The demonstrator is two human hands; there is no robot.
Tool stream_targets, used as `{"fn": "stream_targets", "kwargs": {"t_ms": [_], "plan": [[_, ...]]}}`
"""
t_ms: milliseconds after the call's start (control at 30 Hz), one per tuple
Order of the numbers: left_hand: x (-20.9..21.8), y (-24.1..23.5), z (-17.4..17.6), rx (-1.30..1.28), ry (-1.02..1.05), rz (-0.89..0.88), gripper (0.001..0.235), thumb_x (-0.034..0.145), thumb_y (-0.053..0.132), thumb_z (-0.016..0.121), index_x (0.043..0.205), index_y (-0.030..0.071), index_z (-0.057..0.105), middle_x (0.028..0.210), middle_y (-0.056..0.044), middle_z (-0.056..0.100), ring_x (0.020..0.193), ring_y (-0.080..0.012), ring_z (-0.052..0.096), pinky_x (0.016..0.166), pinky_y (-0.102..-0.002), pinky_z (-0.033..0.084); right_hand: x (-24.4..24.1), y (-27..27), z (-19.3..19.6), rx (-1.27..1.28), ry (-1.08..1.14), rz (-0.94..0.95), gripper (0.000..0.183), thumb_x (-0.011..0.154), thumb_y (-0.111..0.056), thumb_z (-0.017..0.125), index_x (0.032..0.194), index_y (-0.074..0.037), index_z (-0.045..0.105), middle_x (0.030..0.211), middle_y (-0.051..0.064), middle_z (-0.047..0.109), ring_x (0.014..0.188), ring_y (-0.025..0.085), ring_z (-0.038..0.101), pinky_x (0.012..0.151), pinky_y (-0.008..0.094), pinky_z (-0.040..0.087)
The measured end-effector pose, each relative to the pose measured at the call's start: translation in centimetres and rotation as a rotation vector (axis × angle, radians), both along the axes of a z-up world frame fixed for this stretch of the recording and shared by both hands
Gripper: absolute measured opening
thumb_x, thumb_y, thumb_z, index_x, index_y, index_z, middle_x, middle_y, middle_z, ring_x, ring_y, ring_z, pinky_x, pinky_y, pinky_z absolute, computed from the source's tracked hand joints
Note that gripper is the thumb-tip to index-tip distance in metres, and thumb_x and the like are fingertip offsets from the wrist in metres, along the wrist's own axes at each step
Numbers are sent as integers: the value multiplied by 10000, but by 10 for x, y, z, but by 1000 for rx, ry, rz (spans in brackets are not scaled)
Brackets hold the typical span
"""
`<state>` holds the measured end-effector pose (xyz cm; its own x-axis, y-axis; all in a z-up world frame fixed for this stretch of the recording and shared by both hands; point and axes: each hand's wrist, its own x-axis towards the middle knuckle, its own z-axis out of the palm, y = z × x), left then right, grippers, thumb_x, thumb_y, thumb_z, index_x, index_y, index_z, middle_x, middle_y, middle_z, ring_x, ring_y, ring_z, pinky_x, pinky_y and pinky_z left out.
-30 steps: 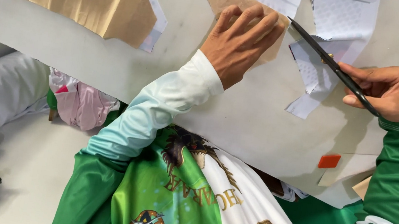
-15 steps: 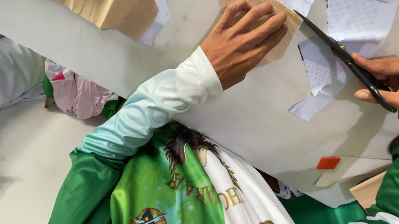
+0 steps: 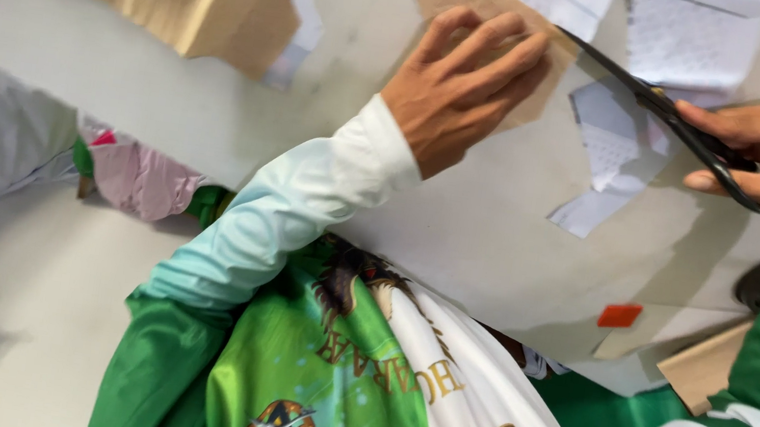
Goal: Cutting out fabric components for garments using manual scissors and paper patterns on a large cutting table.
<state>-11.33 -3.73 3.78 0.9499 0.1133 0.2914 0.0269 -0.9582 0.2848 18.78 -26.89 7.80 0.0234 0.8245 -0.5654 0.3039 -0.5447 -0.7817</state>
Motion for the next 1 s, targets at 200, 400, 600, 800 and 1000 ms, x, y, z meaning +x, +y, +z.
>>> {"fn": "stream_targets", "kwargs": {"t_ms": [200, 400, 600, 800, 1000], "plan": [[-1, -2, -5, -52, 41, -6, 650, 718, -69, 735, 1354, 35, 652, 1411, -101, 526, 1249, -310, 536, 1001, -500, 455, 3, -1, -3, -92, 34, 12, 771, 634, 82, 811, 1377, 121, 608, 1349, 245, 648, 1115, 187, 535, 764, 293, 438], [0, 3, 2, -33, 22, 0, 478, 812, -78, 688, 1271, 52, 661, 1370, -102, 522, 1228, -299, 541, 987, -469, 445, 11, -6, -7, -92, -65, 52, 790, 683, 58, 825, 1444, 93, 616, 955, 137, 662, 742, 187, 385, 594, 298, 341], [0, 3, 0, -61, -15, 33, 452, 819, -73, 676, 1247, 70, 660, 1341, -58, 538, 1212, -252, 559, 970, -441, 439, 5, 12, -2, -75, -61, 54, 813, 623, 64, 832, 1401, 117, 603, 1302, 287, 685, 1026, 272, 689, 747, 282, 581], [3, 4, 1, -43, 10, 36, 463, 838, -76, 675, 1273, 82, 671, 1338, -52, 533, 1205, -243, 572, 974, -433, 433, -4, 16, 2, -45, -67, 69, 793, 630, 50, 849, 1382, 140, 613, 1225, 275, 701, 757, 195, 497, 578, 252, 447], [1, 5, 0, -40, -34, 41, 375, 903, -64, 659, 1247, 80, 698, 1326, -54, 538, 1183, -250, 581, 944, -427, 448, -3, 15, 2, -31, -124, 112, 729, 677, 40, 842, 1369, 125, 630, 1322, 319, 675, 1053, 281, 686, 611, 254, 558]]}}
